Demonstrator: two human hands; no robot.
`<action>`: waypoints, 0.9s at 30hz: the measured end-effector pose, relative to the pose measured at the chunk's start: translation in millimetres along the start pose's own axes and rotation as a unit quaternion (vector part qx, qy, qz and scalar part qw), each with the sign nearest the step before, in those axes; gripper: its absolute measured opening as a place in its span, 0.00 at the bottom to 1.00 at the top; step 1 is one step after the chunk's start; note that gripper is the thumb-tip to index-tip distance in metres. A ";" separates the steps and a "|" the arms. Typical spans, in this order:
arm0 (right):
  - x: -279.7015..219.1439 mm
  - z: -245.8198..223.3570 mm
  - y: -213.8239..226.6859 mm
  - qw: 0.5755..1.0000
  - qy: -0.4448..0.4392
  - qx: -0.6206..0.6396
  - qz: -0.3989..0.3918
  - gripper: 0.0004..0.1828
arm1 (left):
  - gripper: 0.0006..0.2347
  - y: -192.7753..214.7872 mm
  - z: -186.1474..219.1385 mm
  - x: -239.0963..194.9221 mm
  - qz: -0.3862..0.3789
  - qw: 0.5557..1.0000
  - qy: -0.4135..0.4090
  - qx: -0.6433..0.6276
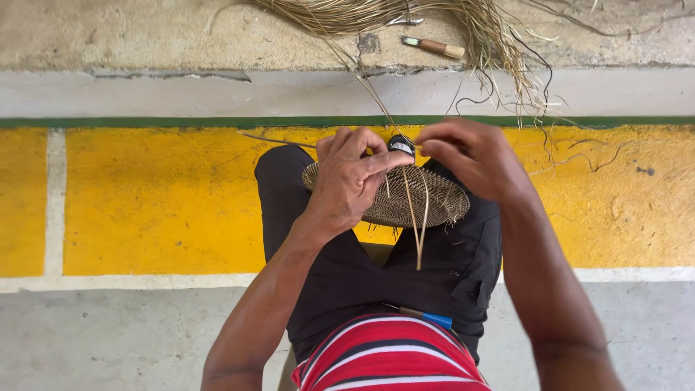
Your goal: Weaving a small basket or platter using dried plant fibers.
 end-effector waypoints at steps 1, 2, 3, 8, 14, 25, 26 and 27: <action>9.6 6.9 -8.6 0.997 -0.060 -0.026 -0.040 0.08 | 0.15 1.7 0.4 0.4 0.003 1.000 -0.007 -0.005; 18.7 13.7 -15.0 0.989 -0.117 -0.054 -0.077 0.09 | 0.15 3.5 0.1 2.1 0.008 1.000 -0.018 -0.009; 22.6 19.1 -14.4 0.989 -0.117 -0.053 -0.069 0.09 | 0.15 2.6 1.2 1.2 0.004 1.000 -0.026 -0.009; 27.5 27.7 -58.6 0.967 -0.090 0.012 -0.238 0.09 | 0.14 4.4 -9.3 -5.9 -0.002 0.999 0.009 -0.038; 66.0 48.3 -0.4 0.976 -0.116 0.182 0.032 0.10 | 0.11 -0.6 -6.1 0.0 -0.008 1.000 0.013 -0.028; 6.0 -20.8 -24.2 0.995 0.011 -0.071 0.069 0.09 | 0.10 -0.9 -5.6 -1.7 -0.015 0.999 0.018 -0.046; 10.0 -20.8 -30.1 0.994 0.010 -0.086 0.060 0.09 | 0.10 0.4 -4.1 -5.1 -0.009 0.999 0.016 -0.042; 30.3 -21.7 -28.6 0.995 0.007 -0.081 0.065 0.09 | 0.10 0.2 -1.4 -6.7 -0.016 0.999 0.014 -0.041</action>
Point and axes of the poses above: each hand's wrist, its own x-axis towards the middle knuckle, its own y-axis out of the back of the hand, z = x × y, the point moved 10 cm from there along x, towards the middle knuckle, and after that the axes turned 4 degrees about -y, right-handed, at the moved point
